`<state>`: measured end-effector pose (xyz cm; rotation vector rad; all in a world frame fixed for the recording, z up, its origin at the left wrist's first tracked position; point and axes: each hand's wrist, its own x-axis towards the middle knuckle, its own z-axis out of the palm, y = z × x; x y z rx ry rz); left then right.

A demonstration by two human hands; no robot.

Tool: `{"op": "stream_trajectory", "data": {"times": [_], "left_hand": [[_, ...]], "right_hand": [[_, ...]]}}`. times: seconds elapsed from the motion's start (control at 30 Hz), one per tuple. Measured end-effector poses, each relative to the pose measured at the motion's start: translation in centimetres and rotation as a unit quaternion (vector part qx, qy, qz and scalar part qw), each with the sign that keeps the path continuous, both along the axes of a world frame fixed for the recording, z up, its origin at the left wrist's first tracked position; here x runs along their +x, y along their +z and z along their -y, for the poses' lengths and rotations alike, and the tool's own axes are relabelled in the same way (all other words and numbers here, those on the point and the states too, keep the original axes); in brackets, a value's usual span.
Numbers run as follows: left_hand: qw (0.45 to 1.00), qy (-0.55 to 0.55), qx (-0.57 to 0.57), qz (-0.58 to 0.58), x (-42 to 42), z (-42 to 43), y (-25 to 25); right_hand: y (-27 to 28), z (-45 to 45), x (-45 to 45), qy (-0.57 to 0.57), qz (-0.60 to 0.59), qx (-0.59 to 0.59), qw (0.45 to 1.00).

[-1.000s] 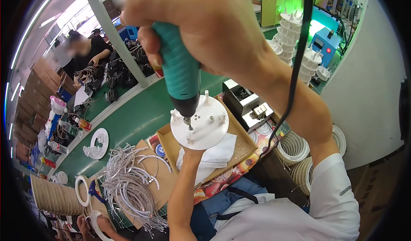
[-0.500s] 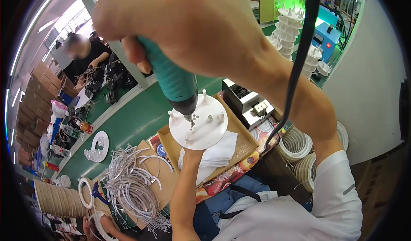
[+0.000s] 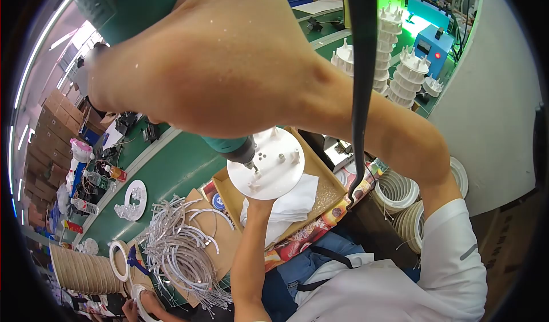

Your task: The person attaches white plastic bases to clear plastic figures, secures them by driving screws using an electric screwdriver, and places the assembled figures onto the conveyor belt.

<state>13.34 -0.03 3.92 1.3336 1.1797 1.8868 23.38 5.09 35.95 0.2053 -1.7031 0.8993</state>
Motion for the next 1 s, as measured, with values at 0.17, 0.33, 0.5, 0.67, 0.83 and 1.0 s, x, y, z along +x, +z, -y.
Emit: {"op": "stream_trajectory", "data": {"times": [0.17, 0.33, 0.5, 0.67, 0.83, 1.0], "left_hand": [[1.0, -0.015, -0.004, 0.0, 0.4, 0.2, -0.2], [0.983, 0.051, 0.016, -0.175, -0.3, -0.2, -0.4], [0.816, 0.291, 0.049, -0.497, -1.7, -1.0, -1.4], [0.929, 0.043, 0.07, -0.36, -2.4, -2.3, -5.2], [0.987, -0.053, 0.066, -0.134, -1.6, -1.0, -1.4], [0.809, 0.303, 0.045, -0.502, -3.8, -1.7, -2.3]], "right_hand": [[0.1, 0.7, 0.2, -0.007, -0.01, 0.015, 1.0], [0.1, 1.1, 0.6, 0.013, 0.041, 0.04, 0.998], [-0.3, 0.9, -0.8, 0.034, -0.027, 0.032, 0.999], [-0.4, 0.7, -1.9, 0.034, -0.021, 0.047, 0.998], [-0.6, 0.3, -1.2, 0.005, 0.031, 0.013, 0.999], [-0.7, -0.1, -1.0, 0.033, 0.014, 0.015, 0.999]]}}
